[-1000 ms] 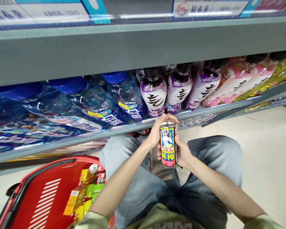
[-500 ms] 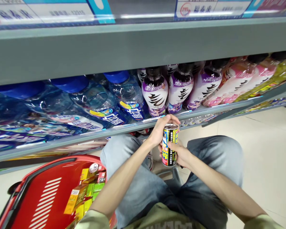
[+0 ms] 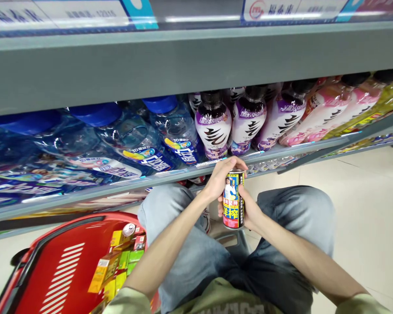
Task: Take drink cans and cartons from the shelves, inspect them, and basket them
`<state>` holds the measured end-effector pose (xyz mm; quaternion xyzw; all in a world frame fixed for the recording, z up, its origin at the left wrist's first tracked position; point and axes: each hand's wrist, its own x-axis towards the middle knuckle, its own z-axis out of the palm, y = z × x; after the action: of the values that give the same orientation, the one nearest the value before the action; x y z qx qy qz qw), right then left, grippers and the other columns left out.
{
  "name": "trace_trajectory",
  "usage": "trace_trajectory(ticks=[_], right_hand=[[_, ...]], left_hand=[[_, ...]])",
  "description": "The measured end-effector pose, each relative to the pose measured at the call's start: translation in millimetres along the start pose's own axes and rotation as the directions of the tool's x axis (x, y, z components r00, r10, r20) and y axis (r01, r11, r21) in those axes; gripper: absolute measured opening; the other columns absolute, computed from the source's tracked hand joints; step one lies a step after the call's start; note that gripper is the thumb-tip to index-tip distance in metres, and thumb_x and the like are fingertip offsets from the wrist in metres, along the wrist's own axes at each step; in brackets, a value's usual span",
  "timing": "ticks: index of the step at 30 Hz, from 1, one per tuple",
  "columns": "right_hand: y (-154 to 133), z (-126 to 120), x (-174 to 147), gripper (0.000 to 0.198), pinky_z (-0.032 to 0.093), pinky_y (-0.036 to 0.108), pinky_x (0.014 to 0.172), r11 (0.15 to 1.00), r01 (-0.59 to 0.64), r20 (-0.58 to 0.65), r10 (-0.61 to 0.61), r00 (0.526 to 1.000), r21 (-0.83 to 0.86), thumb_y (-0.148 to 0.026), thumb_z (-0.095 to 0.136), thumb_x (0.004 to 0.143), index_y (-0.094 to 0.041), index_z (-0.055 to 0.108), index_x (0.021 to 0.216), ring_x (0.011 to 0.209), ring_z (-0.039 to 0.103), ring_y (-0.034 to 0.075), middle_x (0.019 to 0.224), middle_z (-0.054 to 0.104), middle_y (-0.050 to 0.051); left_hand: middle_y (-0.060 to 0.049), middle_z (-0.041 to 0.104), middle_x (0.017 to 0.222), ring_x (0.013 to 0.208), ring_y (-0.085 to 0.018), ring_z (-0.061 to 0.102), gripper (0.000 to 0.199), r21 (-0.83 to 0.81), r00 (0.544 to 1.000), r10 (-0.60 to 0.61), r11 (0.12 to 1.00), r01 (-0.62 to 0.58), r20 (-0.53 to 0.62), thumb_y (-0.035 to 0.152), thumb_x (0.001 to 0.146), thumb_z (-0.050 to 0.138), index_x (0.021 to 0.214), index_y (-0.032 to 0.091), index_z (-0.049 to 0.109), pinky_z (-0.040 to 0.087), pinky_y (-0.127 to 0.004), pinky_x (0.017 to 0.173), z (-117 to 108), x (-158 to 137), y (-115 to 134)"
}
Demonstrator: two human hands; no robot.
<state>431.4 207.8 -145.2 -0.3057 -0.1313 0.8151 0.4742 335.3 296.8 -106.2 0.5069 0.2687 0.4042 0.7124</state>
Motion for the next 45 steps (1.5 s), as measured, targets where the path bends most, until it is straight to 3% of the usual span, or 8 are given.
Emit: trace_trajectory(ticks=[13, 18, 24, 28, 34, 38, 41, 45], right_hand=[[-5, 0, 0, 0.060, 0.057, 0.030, 0.049, 0.996, -0.036, 0.042, 0.032, 0.999, 0.080, -0.074, 0.062, 0.081, -0.016, 0.066, 0.094, 0.053, 0.068, 0.019, 0.069, 0.071, 0.003], [-13, 4, -3, 0.064, 0.051, 0.028, 0.039, 0.991, -0.094, 0.161, 0.077, 0.984, 0.098, -0.078, 0.050, 0.085, -0.016, 0.064, 0.092, 0.042, 0.062, 0.018, 0.059, 0.067, 0.001], [-21, 7, -3, 0.071, 0.047, 0.027, 0.032, 0.985, -0.158, 0.270, 0.133, 0.954, 0.073, -0.079, 0.039, 0.088, -0.015, 0.066, 0.097, 0.035, 0.060, 0.019, 0.058, 0.068, 0.002], [-15, 5, 0, 0.071, 0.053, 0.031, 0.037, 0.988, -0.148, 0.180, 0.138, 0.974, 0.042, -0.082, 0.048, 0.083, -0.014, 0.065, 0.096, 0.040, 0.064, 0.020, 0.064, 0.070, 0.004], [-11, 10, -1, 0.064, 0.059, 0.030, 0.049, 0.997, -0.064, -0.027, 0.063, 0.998, -0.037, -0.079, 0.058, 0.081, -0.016, 0.064, 0.091, 0.050, 0.067, 0.018, 0.066, 0.069, 0.003], [-7, 10, 1, 0.061, 0.058, 0.028, 0.048, 0.984, 0.089, -0.179, -0.116, 0.977, -0.152, -0.077, 0.067, 0.076, -0.017, 0.063, 0.089, 0.047, 0.066, 0.016, 0.064, 0.068, 0.001], [-6, 7, 2, 0.056, 0.058, 0.025, 0.049, 0.954, 0.179, -0.212, -0.231, 0.949, -0.240, -0.073, 0.066, 0.081, -0.017, 0.063, 0.088, 0.047, 0.066, 0.014, 0.065, 0.068, 0.000], [-13, 9, 0, 0.064, 0.057, 0.026, 0.046, 0.979, 0.065, -0.233, -0.110, 0.966, -0.192, -0.078, 0.060, 0.081, -0.015, 0.066, 0.087, 0.045, 0.066, 0.015, 0.064, 0.069, 0.002]], left_hand=[[-0.010, 0.073, 0.088, 0.084, -0.022, 0.068, 0.053, 0.069, 1.000, 0.008, 0.998, -0.010, 0.029, 0.060, 0.094, 0.049, 0.089, 0.014, 0.076, 0.052, -0.029, 0.075, -3, -2, 3], [-0.010, 0.074, 0.092, 0.079, -0.020, 0.067, 0.052, 0.079, 0.999, 0.002, 0.997, -0.005, 0.040, 0.058, 0.095, 0.049, 0.093, 0.014, 0.077, 0.050, -0.027, 0.066, -3, -2, 3], [-0.009, 0.072, 0.086, 0.077, -0.019, 0.065, 0.050, 0.064, 0.998, 0.044, 0.997, -0.046, 0.035, 0.055, 0.095, 0.050, 0.090, 0.014, 0.077, 0.049, -0.029, 0.072, -4, -1, 0], [-0.008, 0.069, 0.079, 0.066, -0.017, 0.060, 0.048, 0.050, 0.998, 0.045, 0.998, -0.047, 0.036, 0.052, 0.095, 0.052, 0.082, 0.013, 0.076, 0.045, -0.028, 0.064, -5, 0, 0], [-0.008, 0.068, 0.078, 0.070, -0.018, 0.060, 0.041, 0.082, 0.996, 0.056, 0.995, -0.061, 0.071, 0.043, 0.095, 0.055, 0.078, 0.013, 0.076, 0.045, -0.029, 0.068, -6, -1, 0], [-0.008, 0.068, 0.081, 0.076, -0.019, 0.060, 0.035, 0.123, 0.991, 0.085, 0.988, -0.097, 0.100, 0.036, 0.096, 0.055, 0.080, 0.013, 0.077, 0.045, -0.029, 0.072, -7, 0, -3], [-0.008, 0.067, 0.083, 0.076, -0.018, 0.060, 0.034, 0.127, 0.991, 0.084, 0.987, -0.096, 0.102, 0.034, 0.097, 0.055, 0.082, 0.013, 0.077, 0.044, -0.028, 0.071, -7, 1, -5], [-0.007, 0.067, 0.085, 0.075, -0.017, 0.059, 0.033, 0.168, 0.991, 0.095, 0.980, -0.109, 0.095, 0.036, 0.096, 0.056, 0.084, 0.013, 0.076, 0.043, -0.028, 0.071, -7, 0, -4]])
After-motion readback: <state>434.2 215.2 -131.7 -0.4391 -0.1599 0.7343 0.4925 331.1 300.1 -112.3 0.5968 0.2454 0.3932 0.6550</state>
